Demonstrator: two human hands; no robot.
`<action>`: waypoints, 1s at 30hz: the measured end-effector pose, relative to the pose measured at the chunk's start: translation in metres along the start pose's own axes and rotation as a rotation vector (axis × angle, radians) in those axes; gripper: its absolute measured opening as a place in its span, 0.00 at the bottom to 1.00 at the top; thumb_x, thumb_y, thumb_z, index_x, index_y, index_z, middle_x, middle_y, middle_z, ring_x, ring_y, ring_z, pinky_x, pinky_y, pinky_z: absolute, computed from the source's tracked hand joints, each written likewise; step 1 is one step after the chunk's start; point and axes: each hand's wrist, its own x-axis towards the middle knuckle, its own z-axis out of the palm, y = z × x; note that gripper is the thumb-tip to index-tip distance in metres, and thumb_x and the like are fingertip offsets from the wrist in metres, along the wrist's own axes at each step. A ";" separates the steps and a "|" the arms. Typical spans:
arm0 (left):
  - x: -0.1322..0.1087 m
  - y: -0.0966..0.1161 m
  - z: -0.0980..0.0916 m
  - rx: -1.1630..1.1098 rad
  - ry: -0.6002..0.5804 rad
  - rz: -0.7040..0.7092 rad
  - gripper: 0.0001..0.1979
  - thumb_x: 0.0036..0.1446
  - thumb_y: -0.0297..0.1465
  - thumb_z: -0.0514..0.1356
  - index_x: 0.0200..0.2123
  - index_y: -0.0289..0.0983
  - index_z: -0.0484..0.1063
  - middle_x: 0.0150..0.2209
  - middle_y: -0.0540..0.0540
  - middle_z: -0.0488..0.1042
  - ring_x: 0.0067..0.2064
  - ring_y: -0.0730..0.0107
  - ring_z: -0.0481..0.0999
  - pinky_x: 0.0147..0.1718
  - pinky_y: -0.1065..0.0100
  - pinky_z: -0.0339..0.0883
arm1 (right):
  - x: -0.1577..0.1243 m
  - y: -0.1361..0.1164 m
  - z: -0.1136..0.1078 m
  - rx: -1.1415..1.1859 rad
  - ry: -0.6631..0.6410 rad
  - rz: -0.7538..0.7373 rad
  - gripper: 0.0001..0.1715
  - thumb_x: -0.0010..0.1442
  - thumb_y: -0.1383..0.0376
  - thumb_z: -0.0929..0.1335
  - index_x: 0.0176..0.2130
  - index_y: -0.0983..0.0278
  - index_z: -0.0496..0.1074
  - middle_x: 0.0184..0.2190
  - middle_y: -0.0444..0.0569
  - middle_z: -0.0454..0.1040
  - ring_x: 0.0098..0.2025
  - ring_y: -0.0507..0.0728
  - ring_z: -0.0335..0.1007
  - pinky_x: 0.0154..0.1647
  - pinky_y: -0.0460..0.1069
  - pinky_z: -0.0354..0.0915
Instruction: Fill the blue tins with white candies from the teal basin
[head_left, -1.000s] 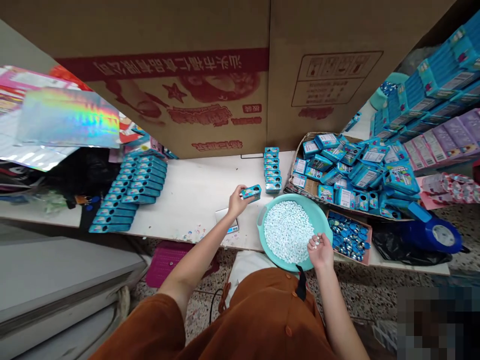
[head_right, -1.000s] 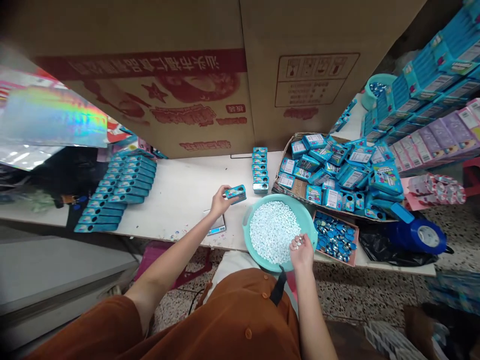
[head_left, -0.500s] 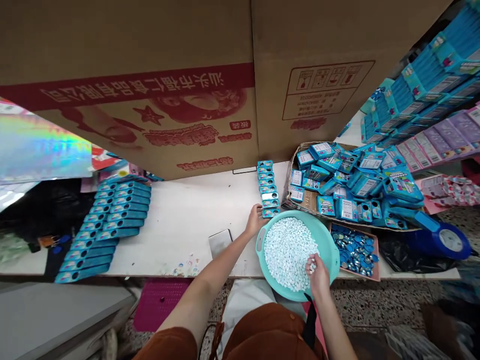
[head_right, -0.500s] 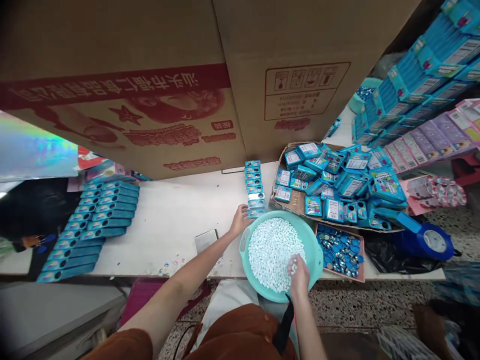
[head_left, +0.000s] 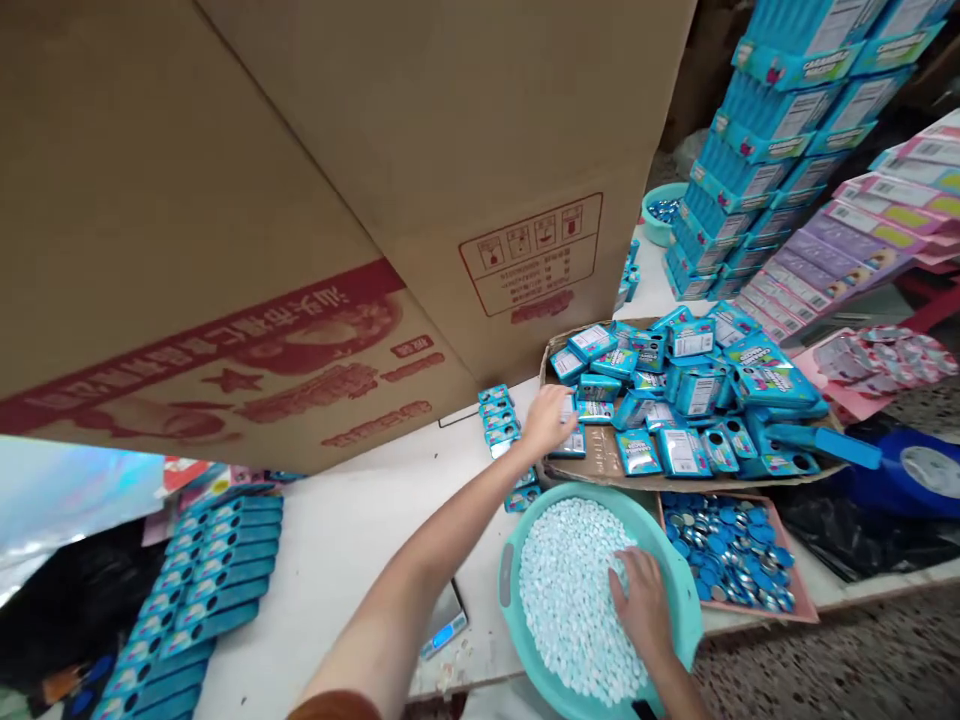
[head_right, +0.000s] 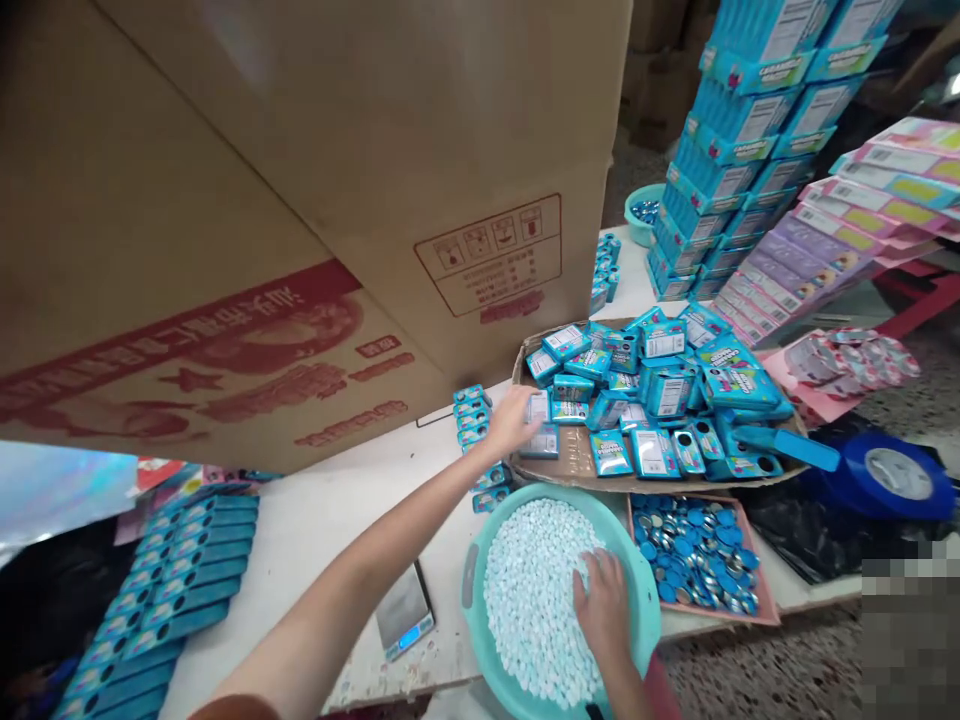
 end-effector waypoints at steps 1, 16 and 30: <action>0.021 0.003 0.016 0.061 -0.032 -0.013 0.20 0.52 0.30 0.57 0.49 0.35 0.63 0.49 0.39 0.67 0.53 0.55 0.63 0.52 0.56 0.60 | 0.000 0.008 0.002 -0.086 0.004 -0.047 0.16 0.53 0.57 0.68 0.42 0.58 0.74 0.46 0.54 0.70 0.53 0.66 0.61 0.55 0.64 0.55; 0.017 0.024 0.047 0.089 -0.182 -0.006 0.18 0.47 0.22 0.60 0.44 0.38 0.68 0.46 0.43 0.70 0.49 0.59 0.69 0.47 0.61 0.61 | 0.001 0.013 0.044 -0.451 -0.038 -0.168 0.35 0.58 0.47 0.61 0.58 0.63 0.62 0.60 0.60 0.58 0.59 0.69 0.55 0.56 0.61 0.56; -0.193 0.112 -0.061 -1.128 0.532 -0.996 0.19 0.51 0.43 0.61 0.41 0.38 0.67 0.39 0.49 0.75 0.37 0.72 0.75 0.36 0.71 0.68 | -0.012 -0.033 0.026 -0.322 -0.622 -0.014 0.38 0.56 0.41 0.59 0.53 0.63 0.67 0.52 0.57 0.67 0.54 0.63 0.63 0.53 0.53 0.56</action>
